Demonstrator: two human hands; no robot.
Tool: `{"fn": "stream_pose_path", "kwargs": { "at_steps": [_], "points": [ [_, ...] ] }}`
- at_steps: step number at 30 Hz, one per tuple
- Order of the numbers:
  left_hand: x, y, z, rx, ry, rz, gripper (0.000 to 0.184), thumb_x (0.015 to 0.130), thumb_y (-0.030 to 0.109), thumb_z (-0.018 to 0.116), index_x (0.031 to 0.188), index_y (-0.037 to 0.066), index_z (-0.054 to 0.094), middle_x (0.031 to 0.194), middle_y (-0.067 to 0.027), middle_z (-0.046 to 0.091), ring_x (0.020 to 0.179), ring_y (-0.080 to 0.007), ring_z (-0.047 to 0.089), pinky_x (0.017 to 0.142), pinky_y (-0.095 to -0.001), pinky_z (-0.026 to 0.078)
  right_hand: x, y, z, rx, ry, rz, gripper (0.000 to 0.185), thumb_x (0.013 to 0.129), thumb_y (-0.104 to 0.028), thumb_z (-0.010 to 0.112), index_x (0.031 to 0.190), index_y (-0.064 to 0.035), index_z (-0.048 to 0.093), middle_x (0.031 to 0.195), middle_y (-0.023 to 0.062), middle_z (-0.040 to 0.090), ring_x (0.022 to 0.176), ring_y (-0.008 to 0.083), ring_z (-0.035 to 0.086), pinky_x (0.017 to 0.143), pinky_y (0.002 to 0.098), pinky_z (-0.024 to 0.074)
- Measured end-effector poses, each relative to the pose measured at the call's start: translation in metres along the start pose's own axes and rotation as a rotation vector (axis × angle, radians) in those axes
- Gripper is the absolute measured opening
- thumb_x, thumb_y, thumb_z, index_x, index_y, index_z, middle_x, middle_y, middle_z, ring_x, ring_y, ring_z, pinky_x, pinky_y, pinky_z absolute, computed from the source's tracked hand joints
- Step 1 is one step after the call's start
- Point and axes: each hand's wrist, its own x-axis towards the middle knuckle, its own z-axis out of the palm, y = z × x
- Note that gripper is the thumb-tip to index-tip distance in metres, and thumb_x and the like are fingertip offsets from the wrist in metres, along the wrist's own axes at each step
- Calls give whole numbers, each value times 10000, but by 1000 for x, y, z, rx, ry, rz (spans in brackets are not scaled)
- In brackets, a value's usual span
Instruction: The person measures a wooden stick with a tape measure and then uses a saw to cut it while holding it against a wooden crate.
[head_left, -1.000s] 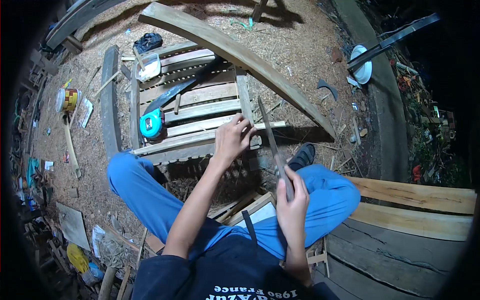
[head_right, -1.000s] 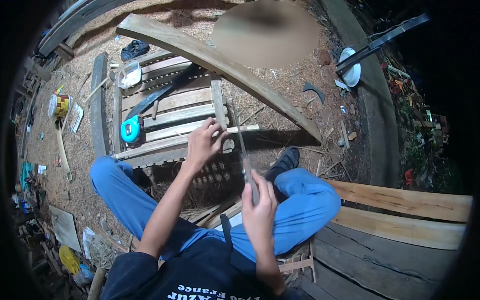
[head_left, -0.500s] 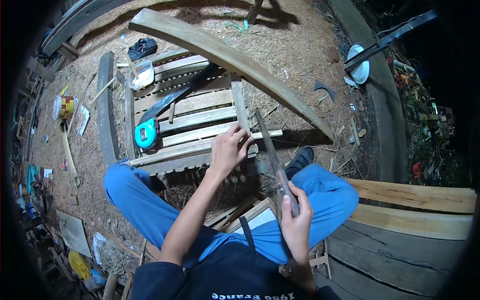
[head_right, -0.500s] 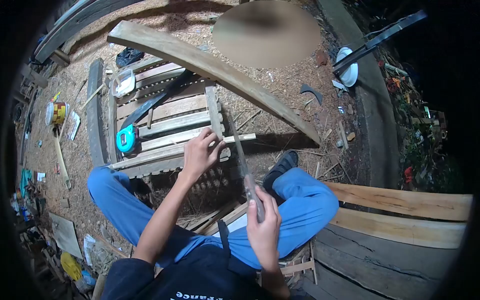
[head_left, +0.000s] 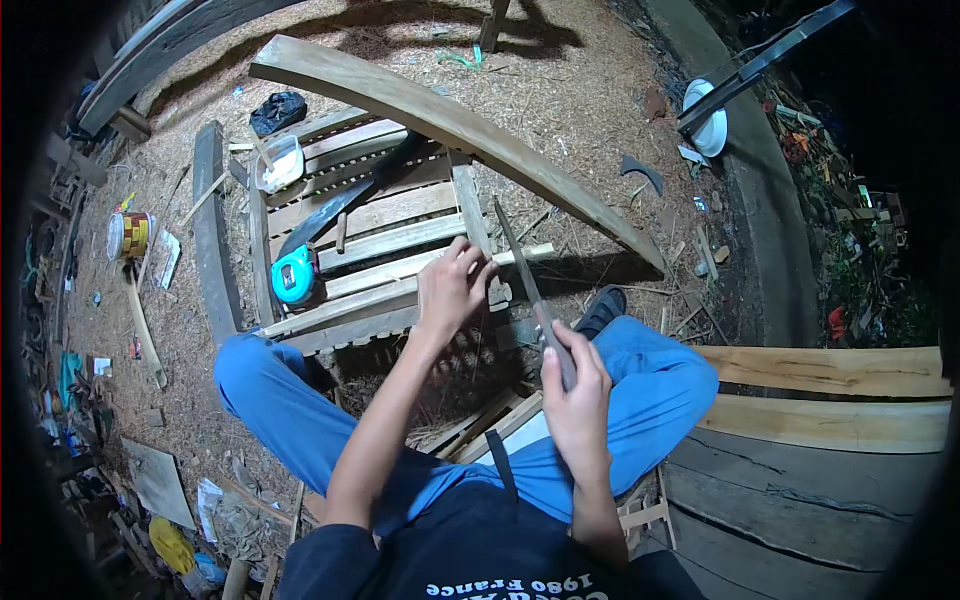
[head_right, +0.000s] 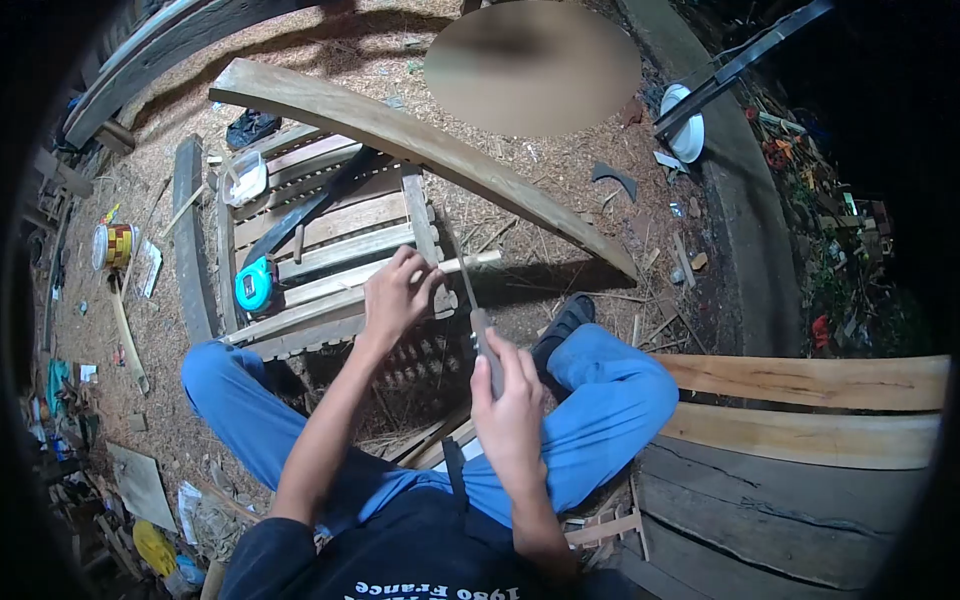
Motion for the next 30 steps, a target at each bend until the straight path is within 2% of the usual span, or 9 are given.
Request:
{"fn": "stream_pose_path", "kwargs": {
  "at_steps": [2,6,11,14,18,22,24,27,30],
  "points": [
    [0,-1,-2,-1,-7,42,216,955,280,807,953,75,739,1009,-81,685,808,-342,713,690,-438,555,1,7,-9,95,-34,71,305,1043,-68,619,1326,29,681,1226,249,716,1150,391,719,984,424,555],
    [-3,1,-3,-35,-24,28,226,964,283,794,943,66,736,1026,-86,691,840,-350,730,708,-450,564,-27,12,-31,58,-24,-9,318,1039,-70,628,1332,44,670,1222,259,718,1156,393,718,977,430,558],
    [-2,3,-4,-24,-37,-17,226,947,290,802,937,74,734,993,-82,676,817,-361,717,690,-453,554,27,18,11,96,3,-14,312,1046,-100,640,1332,19,681,1197,252,707,1114,425,706,969,446,551],
    [1,1,-5,-25,-17,2,233,961,291,789,941,65,734,995,-84,683,812,-350,727,679,-452,559,4,-6,-21,58,-66,23,312,1045,-97,640,1331,23,679,1201,257,705,1107,422,712,957,450,556],
    [-1,0,-1,-40,-36,-4,211,955,278,795,948,77,732,982,-81,681,822,-359,717,677,-461,547,-21,-4,-28,38,-18,-6,315,1039,-82,644,1333,24,680,1170,256,704,1065,418,721,921,460,567],
    [-1,-1,-3,-23,-30,22,231,969,289,784,946,65,733,999,-80,689,804,-343,734,666,-449,562,33,13,23,64,22,-20,326,1050,-95,627,1347,36,653,1185,265,700,1116,431,696,957,464,551],
    [-2,-3,-1,-44,4,53,222,966,283,787,953,69,729,998,-81,685,803,-340,733,664,-447,561,20,7,7,47,20,-74,323,1046,-95,628,1338,41,660,1212,263,705,1136,424,698,977,460,549],
    [0,-2,-2,-48,-5,46,219,959,272,791,946,63,727,986,-89,684,798,-340,730,664,-447,560,-23,-2,-25,65,-15,46,312,1033,-95,642,1310,45,674,1232,254,715,1169,409,704,1010,447,546],
    [1,0,-3,-47,-22,25,212,957,261,789,934,59,726,979,-89,685,801,-340,730,665,-447,559,-20,7,-16,69,26,26,307,1033,-94,648,1307,41,672,1235,253,713,1157,410,705,1009,449,544]
  ]
}}
